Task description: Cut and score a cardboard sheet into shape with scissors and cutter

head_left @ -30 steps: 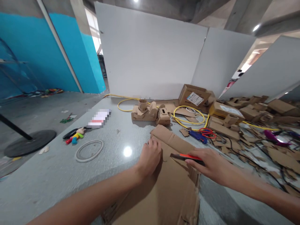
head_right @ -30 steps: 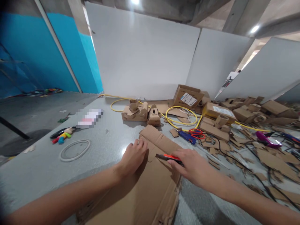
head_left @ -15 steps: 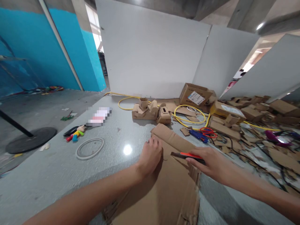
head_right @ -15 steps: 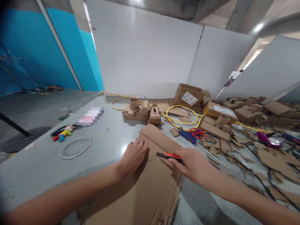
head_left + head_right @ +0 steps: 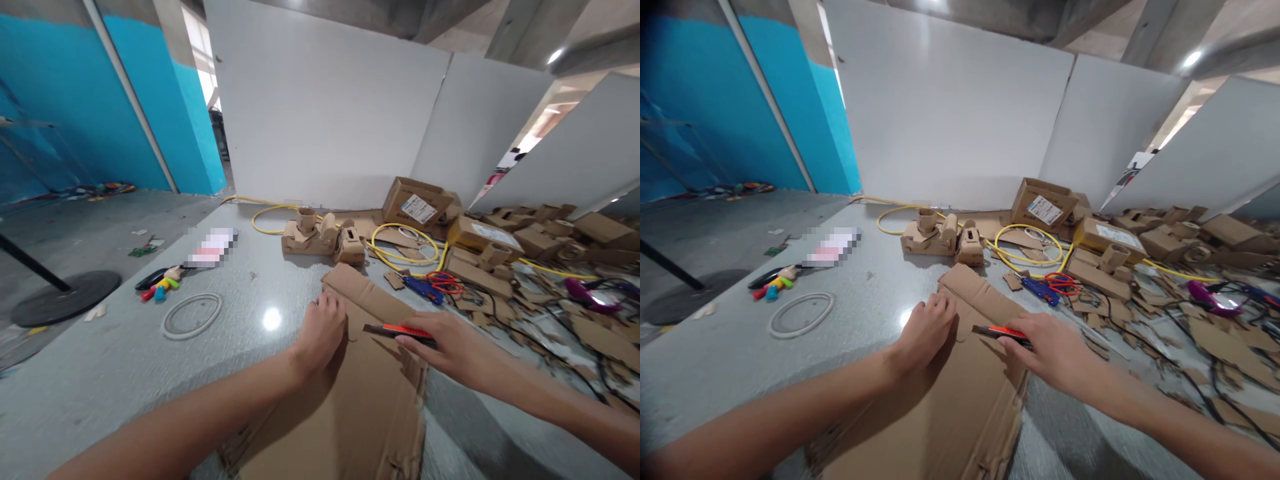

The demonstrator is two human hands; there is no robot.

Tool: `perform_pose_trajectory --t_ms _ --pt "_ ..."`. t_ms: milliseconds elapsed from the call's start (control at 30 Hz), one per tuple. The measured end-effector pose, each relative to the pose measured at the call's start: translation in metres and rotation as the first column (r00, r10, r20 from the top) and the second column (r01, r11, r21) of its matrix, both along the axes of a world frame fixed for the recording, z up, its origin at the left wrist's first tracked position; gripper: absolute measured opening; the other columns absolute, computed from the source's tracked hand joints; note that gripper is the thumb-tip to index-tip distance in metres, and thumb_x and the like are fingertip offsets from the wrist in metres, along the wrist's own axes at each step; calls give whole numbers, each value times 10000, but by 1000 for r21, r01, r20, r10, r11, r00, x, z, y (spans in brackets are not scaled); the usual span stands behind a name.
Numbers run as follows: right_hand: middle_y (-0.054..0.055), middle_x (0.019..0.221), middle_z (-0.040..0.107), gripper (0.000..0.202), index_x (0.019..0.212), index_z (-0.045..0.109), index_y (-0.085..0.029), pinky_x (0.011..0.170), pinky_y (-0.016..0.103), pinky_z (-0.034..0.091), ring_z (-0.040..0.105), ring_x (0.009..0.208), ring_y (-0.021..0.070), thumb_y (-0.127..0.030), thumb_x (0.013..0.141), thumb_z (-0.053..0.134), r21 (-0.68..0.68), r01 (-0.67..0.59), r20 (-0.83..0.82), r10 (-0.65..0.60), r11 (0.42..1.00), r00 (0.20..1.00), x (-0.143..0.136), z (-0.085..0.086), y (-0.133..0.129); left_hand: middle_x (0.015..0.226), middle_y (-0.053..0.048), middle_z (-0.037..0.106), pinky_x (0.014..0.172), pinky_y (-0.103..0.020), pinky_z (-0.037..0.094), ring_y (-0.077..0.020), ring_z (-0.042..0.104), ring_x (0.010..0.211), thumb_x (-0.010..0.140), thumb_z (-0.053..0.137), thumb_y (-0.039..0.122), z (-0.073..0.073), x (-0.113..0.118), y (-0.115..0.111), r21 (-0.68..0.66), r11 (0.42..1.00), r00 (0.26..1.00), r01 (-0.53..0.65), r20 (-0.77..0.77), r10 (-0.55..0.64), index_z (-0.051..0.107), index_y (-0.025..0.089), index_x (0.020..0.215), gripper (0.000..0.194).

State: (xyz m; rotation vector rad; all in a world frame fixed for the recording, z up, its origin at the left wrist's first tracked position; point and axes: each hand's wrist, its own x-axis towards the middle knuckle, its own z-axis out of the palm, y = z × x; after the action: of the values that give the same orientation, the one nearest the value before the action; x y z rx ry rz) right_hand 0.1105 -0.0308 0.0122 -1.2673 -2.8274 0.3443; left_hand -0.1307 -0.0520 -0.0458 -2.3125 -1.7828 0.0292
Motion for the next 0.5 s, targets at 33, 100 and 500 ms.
perform_pose_trajectory --t_ms 33,100,500 --pt "68 915 724 409 997 707 -220 722 346 416 661 839 242 -511 1041 422 6 1 4 -1 1000 1000 0 0 0 1189 -228 653 767 -390 534 -323 638 1047 990 410 56 0 0 0 0 1000 1000 -3 -1 3 632 33 1213 315" --pt "72 912 719 427 988 704 -215 731 348 418 659 842 242 -522 1043 412 14 2 13 -2 1000 1000 2 -1 2 1184 -226 656 762 -388 536 -322 642 1039 990 413 57 0 0 0 -4 1000 1000 -9 -2 9 633 36 1213 314" --pt "56 908 714 429 982 694 -226 729 348 398 653 847 238 -546 1039 414 5 -5 12 5 1000 1000 2 0 1 1217 -239 651 775 -384 542 -314 644 1057 1002 394 65 4 1 -1 -20 1000 1000 -9 -8 9 643 43 1214 327"
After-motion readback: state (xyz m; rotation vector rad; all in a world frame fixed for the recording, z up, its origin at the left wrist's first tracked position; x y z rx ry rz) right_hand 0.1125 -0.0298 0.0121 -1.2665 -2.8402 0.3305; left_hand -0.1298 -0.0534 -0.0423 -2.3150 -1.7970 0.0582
